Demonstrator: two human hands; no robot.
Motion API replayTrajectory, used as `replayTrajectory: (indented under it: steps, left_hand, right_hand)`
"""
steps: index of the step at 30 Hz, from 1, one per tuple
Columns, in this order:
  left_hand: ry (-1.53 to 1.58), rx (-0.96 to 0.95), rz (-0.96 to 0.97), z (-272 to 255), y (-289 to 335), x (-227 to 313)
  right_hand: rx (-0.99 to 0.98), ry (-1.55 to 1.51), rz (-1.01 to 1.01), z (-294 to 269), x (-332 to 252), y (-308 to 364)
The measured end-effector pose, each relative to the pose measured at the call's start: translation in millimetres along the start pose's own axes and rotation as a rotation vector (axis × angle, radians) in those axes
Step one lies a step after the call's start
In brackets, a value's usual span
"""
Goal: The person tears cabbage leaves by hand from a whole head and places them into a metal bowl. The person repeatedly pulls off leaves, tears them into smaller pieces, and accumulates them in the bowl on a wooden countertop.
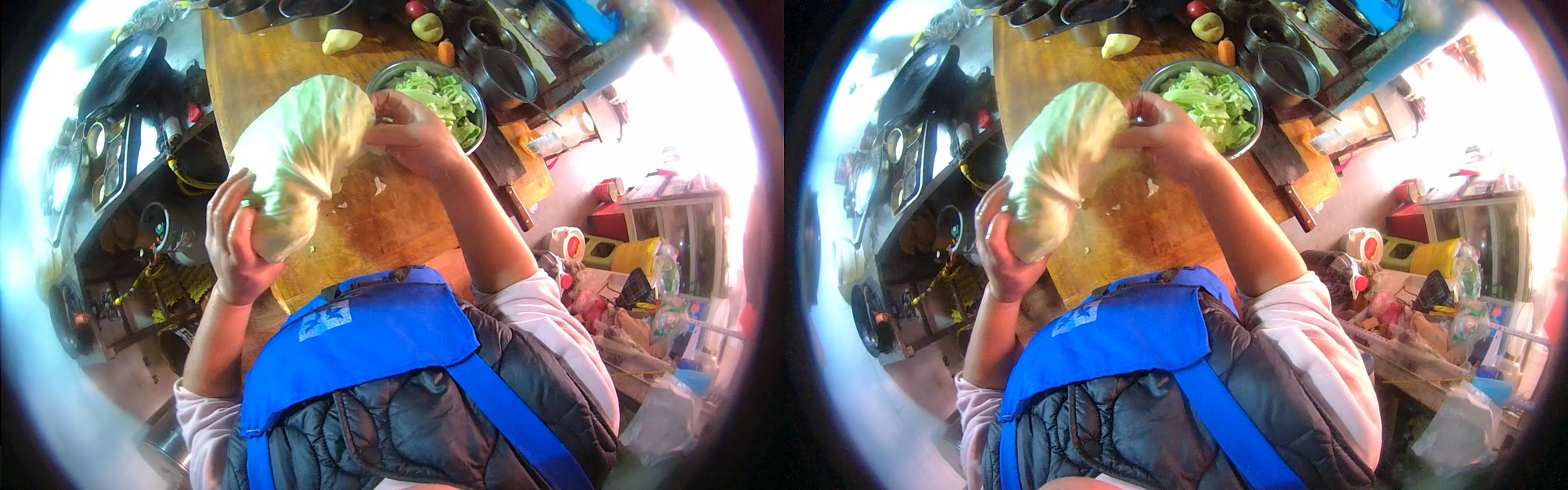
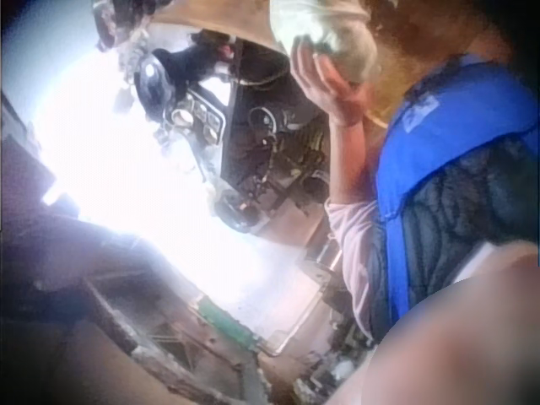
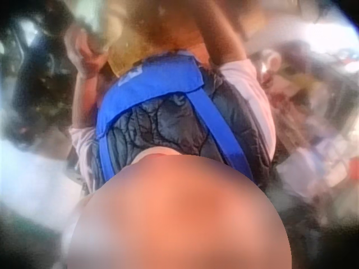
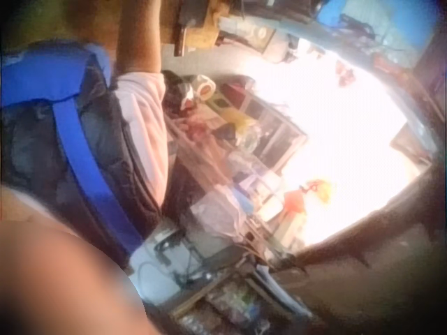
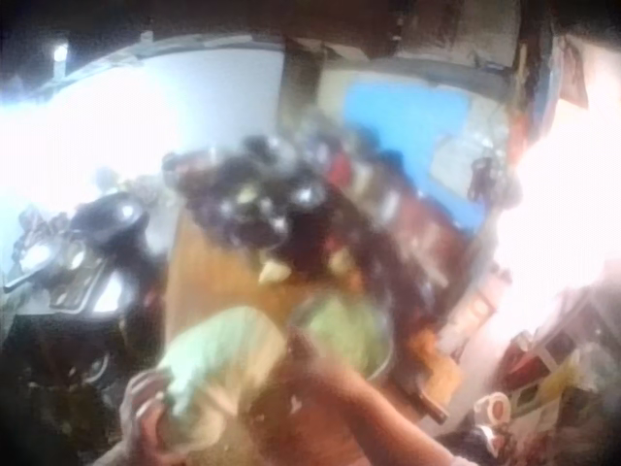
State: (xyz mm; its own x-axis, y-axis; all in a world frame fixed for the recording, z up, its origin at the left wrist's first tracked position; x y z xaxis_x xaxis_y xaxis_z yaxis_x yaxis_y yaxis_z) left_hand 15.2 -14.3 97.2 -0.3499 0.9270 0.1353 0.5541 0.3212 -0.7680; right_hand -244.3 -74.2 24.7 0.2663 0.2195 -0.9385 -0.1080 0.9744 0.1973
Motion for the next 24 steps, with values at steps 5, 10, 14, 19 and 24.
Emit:
replayTrajectory:
  steps: [5, 10, 14, 19, 24]
  left_hand:
    - [0.019, -0.116, 0.041, 23.1, 35.9, -9.9]
    - [0.055, -0.206, 0.106, 44.1, 83.4, 9.8]
    - [0.096, -0.323, 0.076, 53.6, 101.9, 18.7]
    - [0.198, -0.554, -0.038, 46.7, 111.3, 29.7]
    - [0.09, -0.359, -0.388, 20.7, 103.1, -7.0]
  right_hand:
    - [-0.031, -0.283, 0.281, -0.6, 48.5, 1.8]
    - [0.083, 0.298, 0.247, -13.7, 79.4, 22.4]
    - [0.096, 0.536, 0.105, -18.6, 83.8, 44.8]
    - [0.31, 0.922, -0.135, -9.3, 66.7, 79.0]
    - [0.335, 0.927, -0.435, 20.6, 47.4, 103.1]
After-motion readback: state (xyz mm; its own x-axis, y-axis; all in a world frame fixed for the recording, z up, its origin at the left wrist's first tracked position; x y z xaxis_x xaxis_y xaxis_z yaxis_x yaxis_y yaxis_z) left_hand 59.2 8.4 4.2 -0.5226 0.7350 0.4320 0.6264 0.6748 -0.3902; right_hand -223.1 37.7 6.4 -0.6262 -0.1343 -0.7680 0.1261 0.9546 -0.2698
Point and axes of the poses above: each hand's wrist, its own y-axis away from the middle knuckle, its own z-axis out of the palm, x = y × z, the point moved 7 cm from there along -y, towards the middle knuckle, and after that the axes turned 7 degrees about z, right-handed, at the moved point
